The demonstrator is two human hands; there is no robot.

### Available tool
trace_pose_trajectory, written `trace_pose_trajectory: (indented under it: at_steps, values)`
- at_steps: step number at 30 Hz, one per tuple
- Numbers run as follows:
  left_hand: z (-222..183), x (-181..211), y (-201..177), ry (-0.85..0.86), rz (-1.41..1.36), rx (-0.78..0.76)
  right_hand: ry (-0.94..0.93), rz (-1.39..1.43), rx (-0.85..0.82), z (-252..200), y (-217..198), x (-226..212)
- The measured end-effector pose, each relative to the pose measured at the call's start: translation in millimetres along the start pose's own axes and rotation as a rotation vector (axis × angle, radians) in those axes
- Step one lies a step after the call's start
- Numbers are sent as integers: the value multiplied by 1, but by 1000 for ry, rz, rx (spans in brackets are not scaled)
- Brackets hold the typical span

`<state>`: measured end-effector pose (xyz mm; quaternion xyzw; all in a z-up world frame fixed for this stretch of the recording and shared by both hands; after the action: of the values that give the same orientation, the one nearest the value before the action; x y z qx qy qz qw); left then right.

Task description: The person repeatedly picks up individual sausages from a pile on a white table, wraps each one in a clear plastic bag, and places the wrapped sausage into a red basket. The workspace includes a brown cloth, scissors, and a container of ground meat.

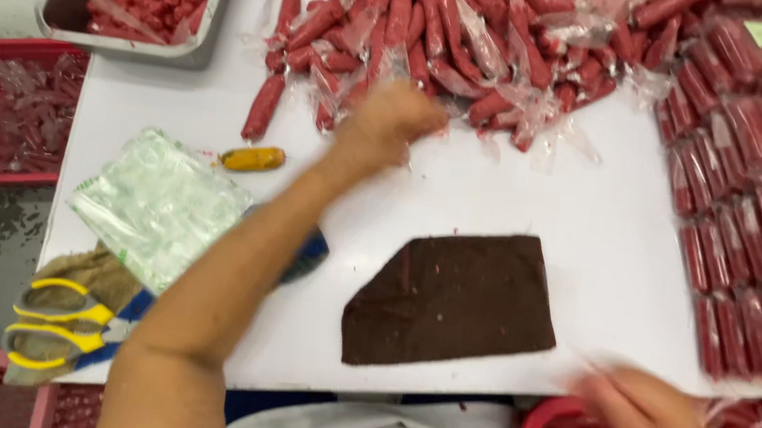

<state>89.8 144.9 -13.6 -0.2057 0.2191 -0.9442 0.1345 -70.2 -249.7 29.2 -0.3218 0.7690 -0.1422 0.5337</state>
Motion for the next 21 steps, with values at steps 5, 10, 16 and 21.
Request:
trace_pose_trajectory:
  at_steps: [5,10,16,21]
  values:
    - [59,-33,-44,-265,689,-843,-157,-282,233,44,-105,173]
    - [72,-6,-35,-58,563,-503,-145,-486,441,37,-42,6]
    - [67,103,2,-141,211,-2,-718,203,-28,110,96,-150]
    - [32,167,50,-677,-990,630,-840,547,-172,71,133,-100]
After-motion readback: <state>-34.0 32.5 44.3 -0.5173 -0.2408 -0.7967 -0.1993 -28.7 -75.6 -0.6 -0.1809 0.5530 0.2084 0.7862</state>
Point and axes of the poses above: each hand's wrist, its own z-axis towards the middle knuckle, its own y-axis out of the palm, x = y × z, the point moved 6 cm from there along z, towards the middle knuckle, and after that the axes turned 8 degrees about y, right-handed, at the moved point
